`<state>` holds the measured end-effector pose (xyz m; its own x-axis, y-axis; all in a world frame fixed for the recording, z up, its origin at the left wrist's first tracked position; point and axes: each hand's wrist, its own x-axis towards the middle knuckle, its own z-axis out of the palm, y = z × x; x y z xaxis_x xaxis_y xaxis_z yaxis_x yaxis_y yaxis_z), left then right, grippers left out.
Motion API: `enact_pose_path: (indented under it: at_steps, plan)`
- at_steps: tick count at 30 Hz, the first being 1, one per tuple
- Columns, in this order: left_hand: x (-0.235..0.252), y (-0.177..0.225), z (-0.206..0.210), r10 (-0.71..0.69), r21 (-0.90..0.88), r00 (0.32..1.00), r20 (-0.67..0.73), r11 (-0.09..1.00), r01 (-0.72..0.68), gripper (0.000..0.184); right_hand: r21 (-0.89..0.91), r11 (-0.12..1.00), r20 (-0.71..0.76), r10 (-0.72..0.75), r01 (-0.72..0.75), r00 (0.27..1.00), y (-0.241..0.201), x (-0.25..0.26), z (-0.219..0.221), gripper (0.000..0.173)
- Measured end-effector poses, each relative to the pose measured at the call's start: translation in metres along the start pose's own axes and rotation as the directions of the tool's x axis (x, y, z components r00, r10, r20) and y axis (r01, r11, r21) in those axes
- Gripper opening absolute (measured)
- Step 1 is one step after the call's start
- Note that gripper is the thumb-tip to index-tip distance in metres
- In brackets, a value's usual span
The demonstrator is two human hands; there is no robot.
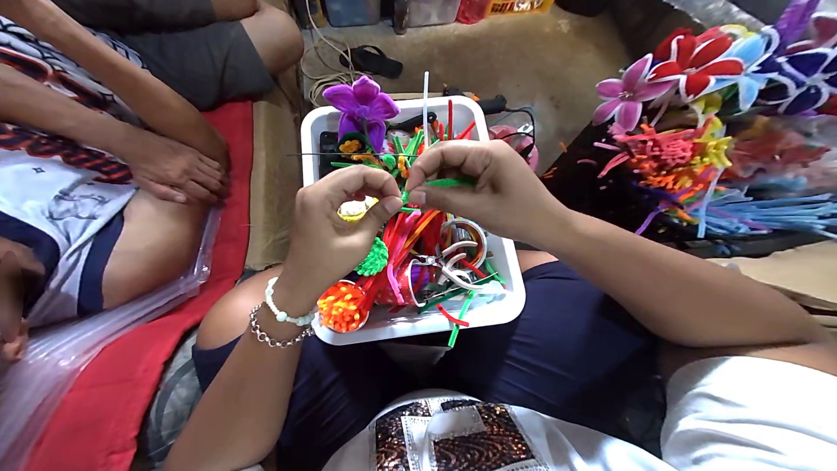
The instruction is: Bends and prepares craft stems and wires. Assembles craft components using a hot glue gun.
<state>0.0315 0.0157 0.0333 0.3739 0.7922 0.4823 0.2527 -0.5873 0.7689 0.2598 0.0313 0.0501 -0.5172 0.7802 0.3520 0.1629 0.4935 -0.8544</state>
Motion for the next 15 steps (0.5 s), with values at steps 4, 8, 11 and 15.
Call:
enact_pose_path:
  at_steps: [4,8,11,15]
  plan:
    - [-0.0002,-0.0005,-0.0023,0.010,0.000,0.999,0.044,1.000,-0.010,0.006,-0.113,0.986,0.035,-0.121,0.125,0.992,0.0016,0.0004,0.0009,0.010]
    - [-0.0011,-0.0012,-0.0055,-0.033,-0.022,0.993,0.117,0.999,0.035,0.005,-0.144,0.974,0.060,-0.168,0.175,0.984,0.0021,0.0000,0.0018,0.009]
    - [-0.0015,-0.0020,-0.0064,-0.069,-0.057,0.987,0.145,0.995,0.078,0.004,-0.146,0.970,0.072,-0.187,0.196,0.980,0.0027,-0.0001,0.0012,0.008]
    - [-0.0010,-0.0038,-0.0057,-0.042,-0.097,0.990,0.134,0.994,0.055,0.004,-0.127,0.975,0.065,-0.174,0.181,0.983,-0.0015,0.0006,0.0016,0.009]
